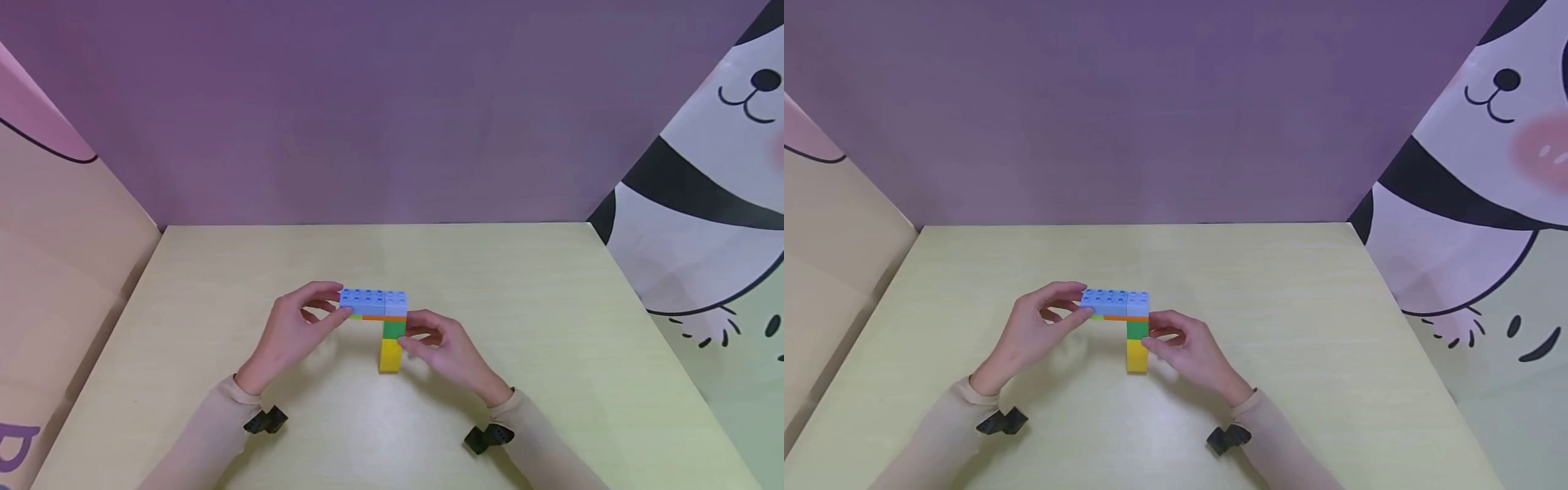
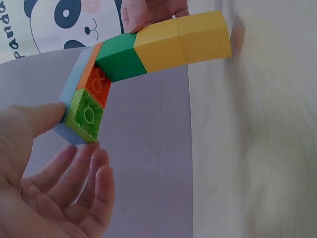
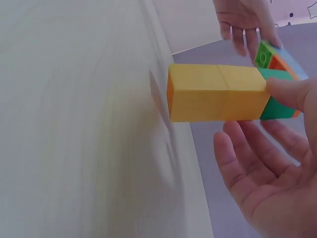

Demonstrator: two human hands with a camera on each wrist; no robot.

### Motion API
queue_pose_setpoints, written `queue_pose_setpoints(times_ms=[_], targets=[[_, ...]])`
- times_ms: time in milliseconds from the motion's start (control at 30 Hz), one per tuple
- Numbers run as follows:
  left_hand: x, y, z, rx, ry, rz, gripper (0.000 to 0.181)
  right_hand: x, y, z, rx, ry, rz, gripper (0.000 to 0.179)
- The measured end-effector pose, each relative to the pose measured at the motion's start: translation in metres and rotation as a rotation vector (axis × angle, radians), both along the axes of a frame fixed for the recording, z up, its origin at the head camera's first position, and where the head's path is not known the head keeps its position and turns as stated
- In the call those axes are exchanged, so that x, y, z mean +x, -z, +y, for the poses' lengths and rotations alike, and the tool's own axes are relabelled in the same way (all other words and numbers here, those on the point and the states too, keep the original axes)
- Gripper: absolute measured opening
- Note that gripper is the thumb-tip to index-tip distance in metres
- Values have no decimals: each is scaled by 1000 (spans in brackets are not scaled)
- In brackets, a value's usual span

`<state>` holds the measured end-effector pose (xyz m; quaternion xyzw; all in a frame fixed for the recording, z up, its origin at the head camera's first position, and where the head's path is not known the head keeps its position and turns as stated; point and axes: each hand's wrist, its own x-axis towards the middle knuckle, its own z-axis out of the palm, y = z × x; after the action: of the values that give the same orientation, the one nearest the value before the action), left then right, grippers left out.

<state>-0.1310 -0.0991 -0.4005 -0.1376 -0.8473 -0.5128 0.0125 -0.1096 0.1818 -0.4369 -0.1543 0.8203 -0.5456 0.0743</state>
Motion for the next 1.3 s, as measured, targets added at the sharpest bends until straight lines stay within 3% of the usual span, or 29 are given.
queue_pose_setpoints(times_ms=[267,467,767,1300], targets=[[-17,14,5,25,2,-59,35,-7,4,-1,4,78,-95,40],[-27,24,6,-38,11,-125,39,-12,6,-3,-29,127,-173,42],[-38,36,7,-172,-2,-138,39,-15,11,-8,-14,147,-207,44],[-50,51,14,-281,14,-129,38,-21,24,-12,9,191,-249,43]])
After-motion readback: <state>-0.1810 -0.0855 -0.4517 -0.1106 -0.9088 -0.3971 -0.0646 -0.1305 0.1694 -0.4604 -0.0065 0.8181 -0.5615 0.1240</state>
